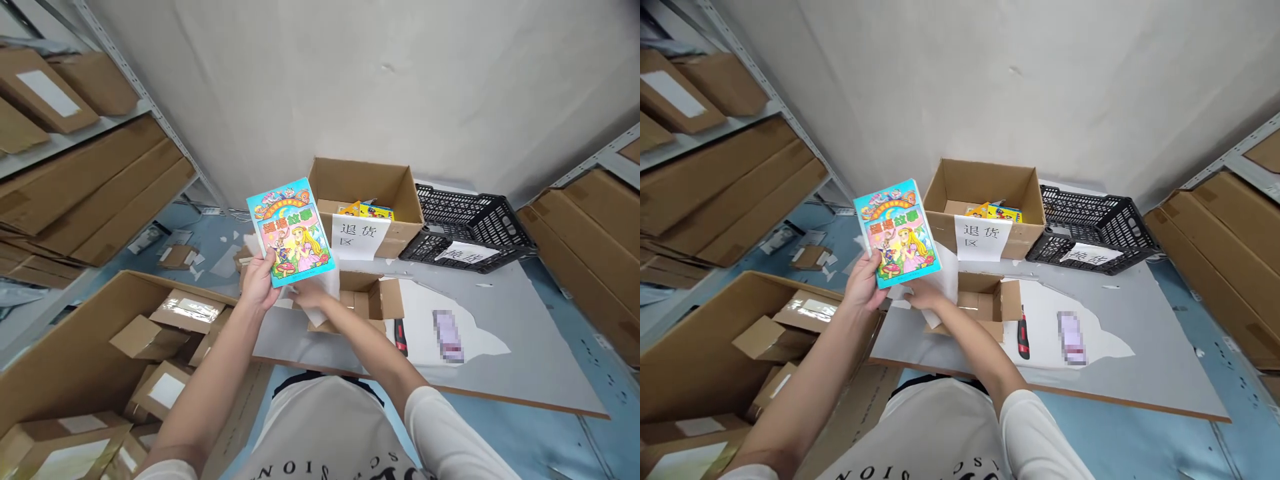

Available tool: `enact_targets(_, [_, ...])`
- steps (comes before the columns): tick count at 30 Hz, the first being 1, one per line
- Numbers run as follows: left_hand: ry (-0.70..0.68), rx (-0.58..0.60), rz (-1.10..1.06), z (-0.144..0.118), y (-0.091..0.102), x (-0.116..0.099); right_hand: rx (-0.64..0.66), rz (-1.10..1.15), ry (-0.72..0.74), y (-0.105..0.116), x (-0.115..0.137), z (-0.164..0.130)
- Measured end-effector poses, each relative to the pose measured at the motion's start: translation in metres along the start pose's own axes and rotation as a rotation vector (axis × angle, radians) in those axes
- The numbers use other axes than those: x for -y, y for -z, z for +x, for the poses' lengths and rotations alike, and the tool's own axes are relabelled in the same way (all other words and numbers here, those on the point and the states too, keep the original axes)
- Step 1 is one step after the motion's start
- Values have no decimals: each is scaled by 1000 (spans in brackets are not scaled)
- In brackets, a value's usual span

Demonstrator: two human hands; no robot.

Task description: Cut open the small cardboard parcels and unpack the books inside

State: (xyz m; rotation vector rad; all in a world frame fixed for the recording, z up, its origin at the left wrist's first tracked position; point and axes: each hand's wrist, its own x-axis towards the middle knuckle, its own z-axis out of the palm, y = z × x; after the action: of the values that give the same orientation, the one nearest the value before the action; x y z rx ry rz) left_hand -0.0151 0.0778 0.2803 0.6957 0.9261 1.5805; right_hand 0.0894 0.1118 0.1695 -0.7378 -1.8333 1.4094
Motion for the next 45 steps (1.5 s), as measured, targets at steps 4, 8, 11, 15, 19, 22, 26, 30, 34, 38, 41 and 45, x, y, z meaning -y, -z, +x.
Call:
enact_targets(4, [82,-8,-9,19,16,10,-173,339,-127,26,-9,-21])
enact_targets(8, [132,38,5,39,25,16,-325,723,-246,66,7,-36])
enact_targets(11, [177,91,35,48,24,26,-302,783,-228,85,26,-38])
enact_targets(15, [273,186,82,51,16,48,-380,549,-196,92,40,-36])
enact_targets(19, [319,265,180,52,10,65,-530,413,-175,96,40,-39])
enact_targets(22, [283,263,418,46,22,77,-580,395,-172,111,39,-52])
enact_targets(26, [95,225,1021,21,52,104,-659,383,-175,142,38,-91])
enact_targets(30, [260,135,1276,6,75,133,-838,378,-198,166,32,-145])
enact_targets(34, [518,60,1086,10,84,150,-1015,393,-239,170,20,-191])
enact_targets(38, [658,55,891,11,88,155,-1086,415,-245,165,8,-217])
enact_targets(41, [653,48,781,12,89,148,-1075,417,-244,161,4,-225])
enact_targets(45, [511,16,567,27,100,111,-1062,430,-246,158,5,-225])
